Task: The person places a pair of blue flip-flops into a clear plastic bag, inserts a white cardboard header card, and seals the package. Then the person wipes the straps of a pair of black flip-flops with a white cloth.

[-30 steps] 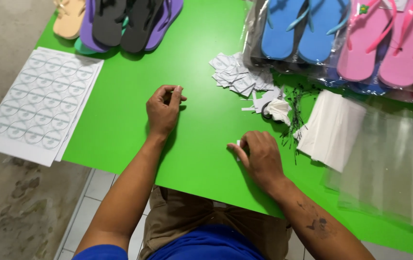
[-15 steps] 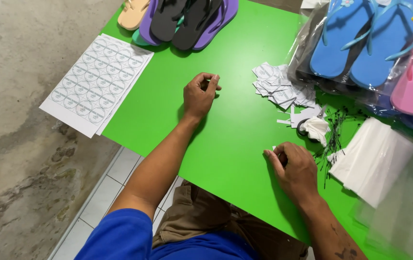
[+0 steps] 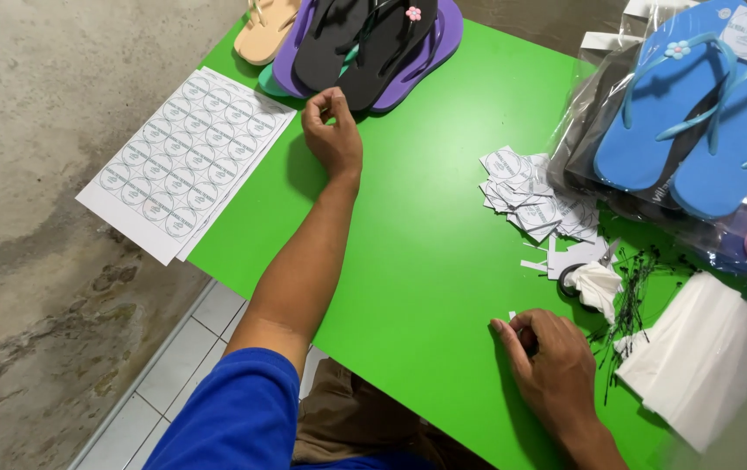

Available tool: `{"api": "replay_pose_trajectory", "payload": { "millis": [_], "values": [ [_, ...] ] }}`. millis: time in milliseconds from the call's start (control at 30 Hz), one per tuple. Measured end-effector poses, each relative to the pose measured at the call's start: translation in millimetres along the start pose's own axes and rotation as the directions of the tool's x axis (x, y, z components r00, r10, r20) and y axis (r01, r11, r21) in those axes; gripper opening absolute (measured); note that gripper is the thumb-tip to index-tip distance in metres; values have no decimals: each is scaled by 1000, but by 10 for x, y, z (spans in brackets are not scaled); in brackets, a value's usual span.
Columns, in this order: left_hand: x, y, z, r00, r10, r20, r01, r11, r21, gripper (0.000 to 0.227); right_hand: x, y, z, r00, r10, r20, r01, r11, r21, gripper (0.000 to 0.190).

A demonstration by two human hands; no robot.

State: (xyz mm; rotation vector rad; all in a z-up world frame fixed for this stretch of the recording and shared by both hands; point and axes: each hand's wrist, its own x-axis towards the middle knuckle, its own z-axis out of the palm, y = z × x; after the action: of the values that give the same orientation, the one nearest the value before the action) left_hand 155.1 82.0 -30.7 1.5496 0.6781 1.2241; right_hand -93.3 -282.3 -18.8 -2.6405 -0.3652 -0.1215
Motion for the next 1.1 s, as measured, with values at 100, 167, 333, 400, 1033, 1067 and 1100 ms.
{"api": "replay_pose_trajectory", "payload": {
  "millis": [100, 167, 333, 400, 1033, 1067, 1100],
  "values": [
    [202, -225, 137, 995, -12, -95, 6, 998, -67, 27, 19, -17, 1, 1000, 27, 7, -27, 999, -16, 32],
    [280, -345, 208, 995, 30, -92, -33, 999, -33, 33, 34, 1, 29, 999, 37, 17, -37, 999, -28, 32],
    [372, -405, 282, 986, 144, -85, -135, 985, 105, 53, 61, -31, 14, 999, 42, 6, -42, 999, -32, 30],
    [397, -457, 301, 968, 237, -82, -212, 948, 239, 67, 54, 31, 67, 998, 49, 31, -47, 997, -58, 32],
    [291, -2, 175, 936, 335, -111, -340, 940, -21, 25, 50, 23, -3, 1000, -27, -6, 28, 1000, 11, 27],
    [248, 60, 164, 934, 337, -118, -346, 936, -61, 28, 63, 6, -27, 999, -38, -17, 39, 999, 28, 27],
    [194, 117, 153, 933, 339, -121, -351, 931, -100, 31, 61, -12, -48, 999, -45, -26, 46, 998, 45, 27]
  ]
}}
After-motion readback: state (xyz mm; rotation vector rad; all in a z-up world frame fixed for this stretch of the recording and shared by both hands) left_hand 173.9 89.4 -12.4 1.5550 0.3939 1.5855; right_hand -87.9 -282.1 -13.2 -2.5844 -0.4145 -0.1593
